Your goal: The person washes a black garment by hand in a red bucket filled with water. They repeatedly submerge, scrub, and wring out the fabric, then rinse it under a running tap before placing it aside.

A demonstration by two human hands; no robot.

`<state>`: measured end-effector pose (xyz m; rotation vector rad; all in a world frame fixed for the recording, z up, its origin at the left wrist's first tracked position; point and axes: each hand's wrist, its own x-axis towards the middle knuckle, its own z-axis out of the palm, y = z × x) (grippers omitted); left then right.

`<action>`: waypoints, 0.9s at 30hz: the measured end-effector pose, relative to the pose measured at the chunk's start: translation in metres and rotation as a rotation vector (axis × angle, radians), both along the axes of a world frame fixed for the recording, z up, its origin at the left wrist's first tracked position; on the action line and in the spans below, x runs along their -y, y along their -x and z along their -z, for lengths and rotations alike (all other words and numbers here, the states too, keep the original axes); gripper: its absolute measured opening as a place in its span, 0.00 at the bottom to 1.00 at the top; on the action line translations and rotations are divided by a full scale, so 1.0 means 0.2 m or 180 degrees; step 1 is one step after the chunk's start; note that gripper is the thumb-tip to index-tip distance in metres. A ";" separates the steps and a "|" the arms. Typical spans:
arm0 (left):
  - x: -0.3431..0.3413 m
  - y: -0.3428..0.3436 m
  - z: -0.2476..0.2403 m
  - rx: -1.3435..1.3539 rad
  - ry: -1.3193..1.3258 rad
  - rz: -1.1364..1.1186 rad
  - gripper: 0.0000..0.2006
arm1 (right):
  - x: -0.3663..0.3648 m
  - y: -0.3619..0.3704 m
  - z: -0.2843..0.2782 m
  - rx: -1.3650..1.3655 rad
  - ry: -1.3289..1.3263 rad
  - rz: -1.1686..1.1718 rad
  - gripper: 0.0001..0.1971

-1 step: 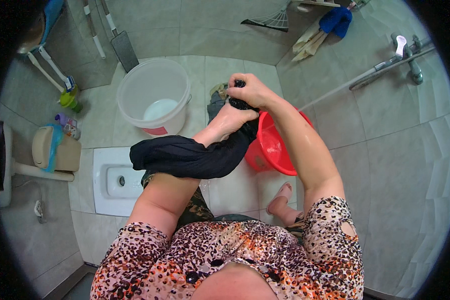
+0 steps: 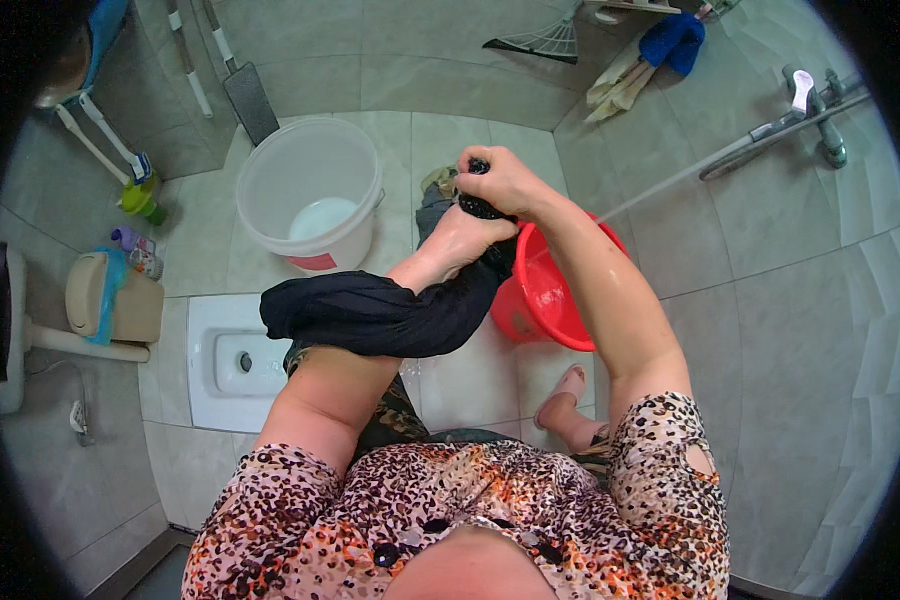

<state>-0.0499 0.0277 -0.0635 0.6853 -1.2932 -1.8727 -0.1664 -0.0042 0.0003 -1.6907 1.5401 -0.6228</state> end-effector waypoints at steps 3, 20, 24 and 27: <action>0.06 0.03 0.12 0.0536 0.0678 -0.0389 0.14 | 0.04 -0.05 0.05 -0.0848 0.0488 0.0054 0.12; 0.03 -0.01 0.02 0.1583 0.1240 -0.1179 0.44 | 0.10 -0.09 0.11 0.0715 -0.1155 0.1477 0.36; 0.07 0.03 0.08 0.1334 0.1102 -0.0887 0.37 | 0.05 -0.09 0.07 -0.0864 -0.0005 0.0919 0.42; 0.16 0.06 0.16 0.1762 0.1059 -0.0447 0.37 | -0.07 -0.26 -0.11 -0.1310 0.0519 -0.0092 0.45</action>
